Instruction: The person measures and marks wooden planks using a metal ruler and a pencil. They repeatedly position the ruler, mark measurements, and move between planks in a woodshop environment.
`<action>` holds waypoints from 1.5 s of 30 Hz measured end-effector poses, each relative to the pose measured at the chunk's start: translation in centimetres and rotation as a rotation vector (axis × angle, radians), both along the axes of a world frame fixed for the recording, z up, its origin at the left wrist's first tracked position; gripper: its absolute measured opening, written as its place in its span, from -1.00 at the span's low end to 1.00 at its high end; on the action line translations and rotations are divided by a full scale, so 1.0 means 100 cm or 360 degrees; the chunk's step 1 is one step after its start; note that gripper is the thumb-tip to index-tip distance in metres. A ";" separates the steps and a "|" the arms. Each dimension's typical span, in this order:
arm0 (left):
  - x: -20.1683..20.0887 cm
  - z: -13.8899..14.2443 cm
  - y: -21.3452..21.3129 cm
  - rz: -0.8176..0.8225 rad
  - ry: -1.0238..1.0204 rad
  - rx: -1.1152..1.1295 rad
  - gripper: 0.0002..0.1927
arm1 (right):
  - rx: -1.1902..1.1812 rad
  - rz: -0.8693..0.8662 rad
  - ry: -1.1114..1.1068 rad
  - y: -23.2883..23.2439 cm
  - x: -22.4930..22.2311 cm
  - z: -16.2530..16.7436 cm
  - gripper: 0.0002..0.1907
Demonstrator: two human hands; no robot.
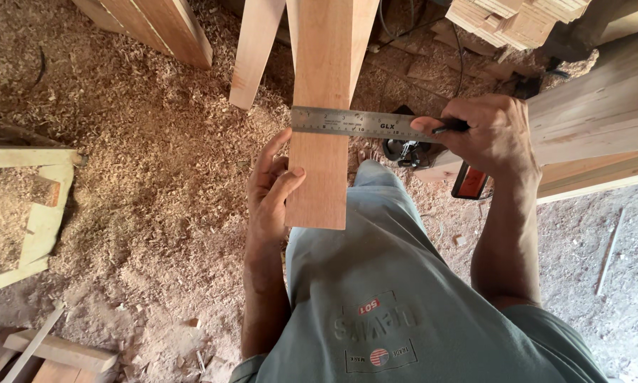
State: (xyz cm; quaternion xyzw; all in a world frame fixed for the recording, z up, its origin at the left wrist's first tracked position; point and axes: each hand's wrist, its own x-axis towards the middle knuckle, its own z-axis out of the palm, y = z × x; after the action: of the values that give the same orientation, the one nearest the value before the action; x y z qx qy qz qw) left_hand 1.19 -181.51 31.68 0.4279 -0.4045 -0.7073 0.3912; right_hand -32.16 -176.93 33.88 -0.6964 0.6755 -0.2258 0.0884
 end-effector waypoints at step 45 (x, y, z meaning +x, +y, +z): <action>-0.004 -0.011 0.007 0.0040 0.0257 -0.0223 -0.46 | -0.0118 0.0137 -0.0030 0.009 -0.022 -0.032 -0.35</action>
State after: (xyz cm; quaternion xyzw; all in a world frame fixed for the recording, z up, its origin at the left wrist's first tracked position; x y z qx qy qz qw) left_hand 0.75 -180.82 30.61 0.3461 -0.4146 -0.7045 0.4604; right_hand -34.31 -176.04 30.66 -0.7255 0.6351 -0.2532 0.0784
